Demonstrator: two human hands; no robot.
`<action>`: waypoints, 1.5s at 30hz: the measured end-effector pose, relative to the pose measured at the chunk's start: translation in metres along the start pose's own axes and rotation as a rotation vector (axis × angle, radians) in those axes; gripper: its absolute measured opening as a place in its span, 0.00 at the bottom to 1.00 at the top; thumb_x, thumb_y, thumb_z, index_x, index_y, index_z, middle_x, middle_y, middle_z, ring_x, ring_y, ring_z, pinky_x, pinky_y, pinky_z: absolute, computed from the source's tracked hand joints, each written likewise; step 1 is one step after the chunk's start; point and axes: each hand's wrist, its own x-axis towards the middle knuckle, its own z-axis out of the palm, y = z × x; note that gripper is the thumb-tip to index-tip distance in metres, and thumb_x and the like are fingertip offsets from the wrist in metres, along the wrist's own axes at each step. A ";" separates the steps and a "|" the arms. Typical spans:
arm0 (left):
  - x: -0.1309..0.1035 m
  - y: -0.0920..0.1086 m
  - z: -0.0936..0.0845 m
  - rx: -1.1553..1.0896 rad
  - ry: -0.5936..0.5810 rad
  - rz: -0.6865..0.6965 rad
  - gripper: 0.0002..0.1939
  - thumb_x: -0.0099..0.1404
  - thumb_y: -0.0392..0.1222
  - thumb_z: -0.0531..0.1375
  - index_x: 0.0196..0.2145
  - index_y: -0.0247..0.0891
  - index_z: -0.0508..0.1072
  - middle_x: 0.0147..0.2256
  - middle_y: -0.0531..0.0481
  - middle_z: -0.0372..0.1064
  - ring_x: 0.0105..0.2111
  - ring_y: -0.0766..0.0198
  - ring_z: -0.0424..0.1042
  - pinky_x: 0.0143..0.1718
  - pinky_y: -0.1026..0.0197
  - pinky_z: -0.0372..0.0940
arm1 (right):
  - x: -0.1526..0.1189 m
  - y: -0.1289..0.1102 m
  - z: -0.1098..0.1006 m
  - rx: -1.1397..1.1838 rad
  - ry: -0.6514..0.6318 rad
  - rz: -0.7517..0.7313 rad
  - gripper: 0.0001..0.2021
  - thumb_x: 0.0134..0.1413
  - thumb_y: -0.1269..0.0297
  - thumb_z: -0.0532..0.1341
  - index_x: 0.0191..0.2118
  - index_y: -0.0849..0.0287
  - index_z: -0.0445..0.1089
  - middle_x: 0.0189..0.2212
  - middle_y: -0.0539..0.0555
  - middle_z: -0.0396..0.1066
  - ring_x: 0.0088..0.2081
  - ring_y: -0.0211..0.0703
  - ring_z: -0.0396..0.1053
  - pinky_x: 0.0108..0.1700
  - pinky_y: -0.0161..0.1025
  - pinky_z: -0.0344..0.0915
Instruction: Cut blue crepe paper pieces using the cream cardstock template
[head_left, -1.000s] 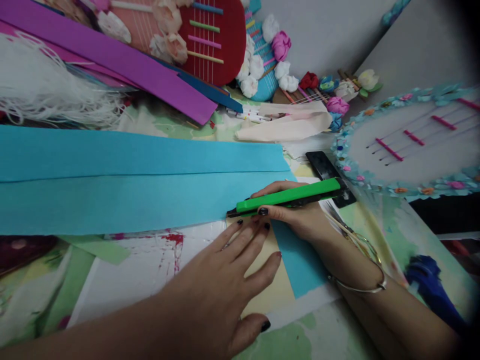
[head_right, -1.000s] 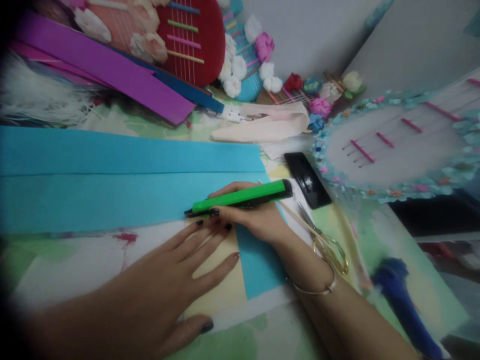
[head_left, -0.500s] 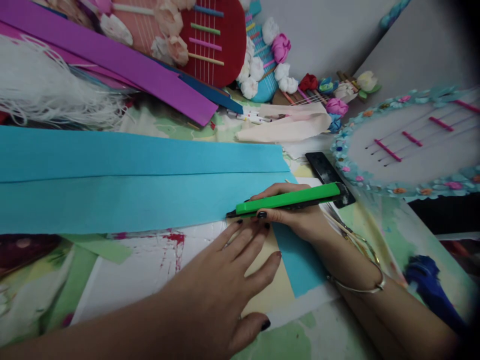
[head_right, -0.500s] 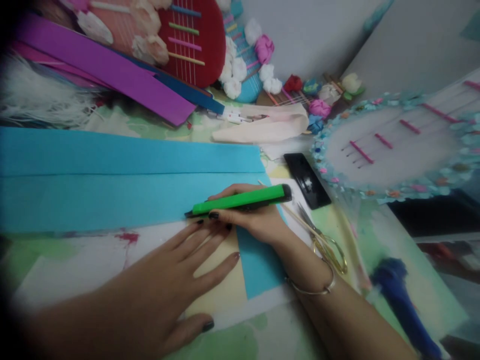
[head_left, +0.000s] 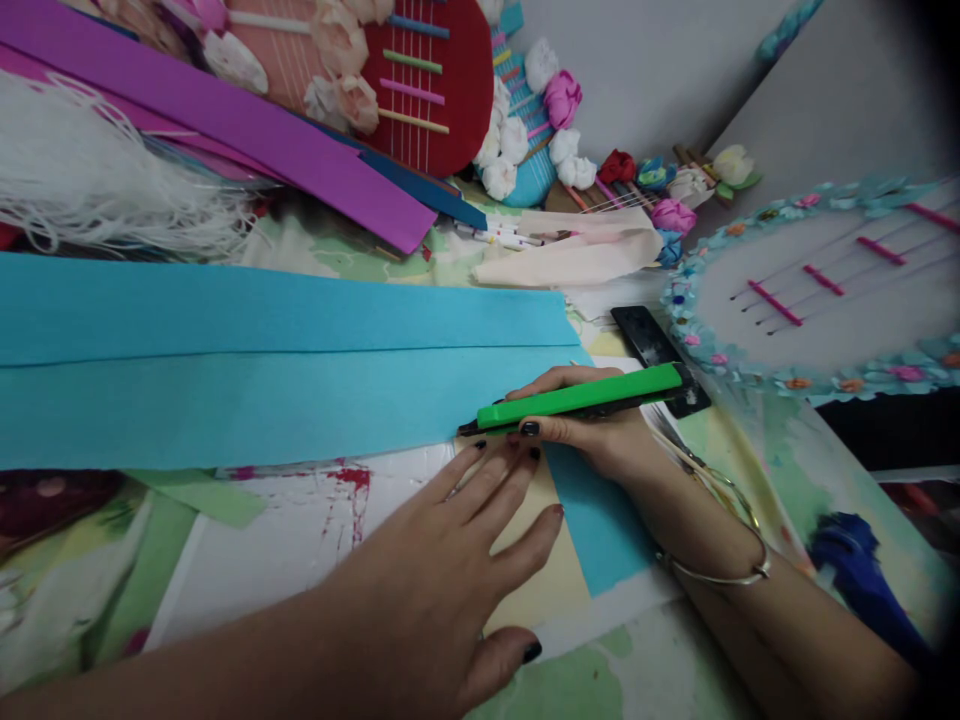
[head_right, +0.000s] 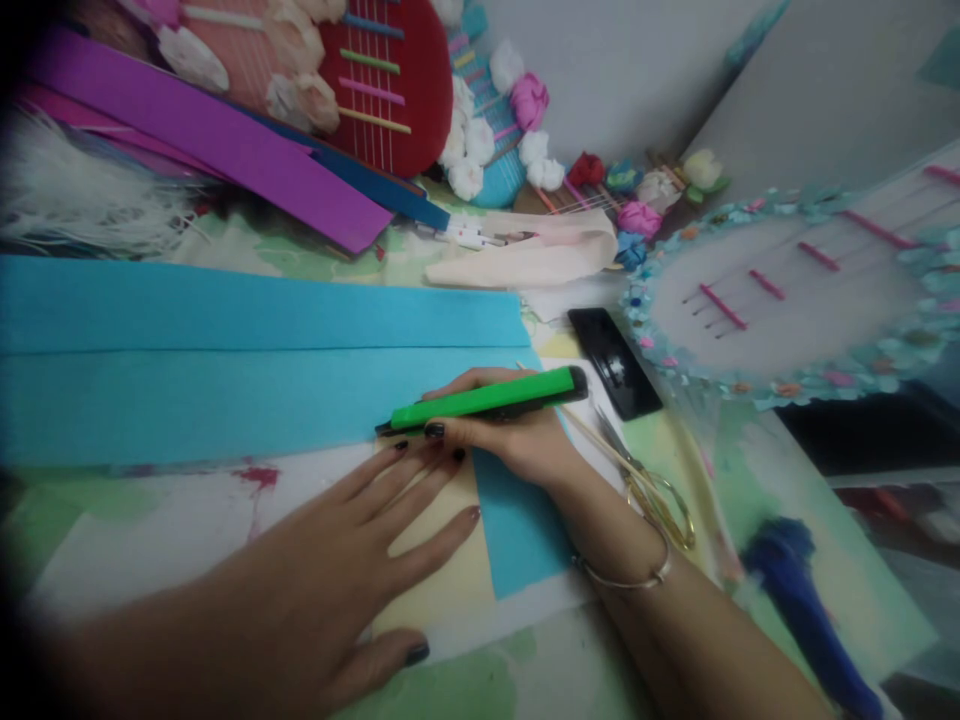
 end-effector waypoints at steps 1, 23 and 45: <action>0.000 0.000 0.000 -0.004 -0.006 -0.003 0.31 0.70 0.58 0.49 0.64 0.39 0.59 0.61 0.36 0.61 0.63 0.41 0.56 0.63 0.39 0.47 | 0.000 -0.001 0.000 -0.004 -0.003 0.002 0.09 0.46 0.64 0.72 0.36 0.57 0.78 0.34 0.53 0.80 0.35 0.43 0.77 0.37 0.38 0.74; 0.000 -0.001 0.001 -0.028 -0.027 0.002 0.32 0.71 0.58 0.47 0.65 0.38 0.57 0.63 0.34 0.56 0.65 0.40 0.51 0.64 0.39 0.43 | -0.001 0.000 -0.006 -0.028 0.006 -0.009 0.10 0.46 0.65 0.72 0.36 0.59 0.79 0.35 0.53 0.80 0.36 0.42 0.78 0.38 0.35 0.74; 0.001 0.001 -0.002 -0.058 -0.061 -0.005 0.32 0.71 0.58 0.48 0.65 0.38 0.57 0.65 0.29 0.51 0.65 0.37 0.49 0.61 0.36 0.50 | -0.002 -0.001 -0.013 -0.037 0.028 -0.018 0.10 0.45 0.64 0.72 0.36 0.60 0.79 0.33 0.54 0.80 0.34 0.42 0.77 0.37 0.37 0.74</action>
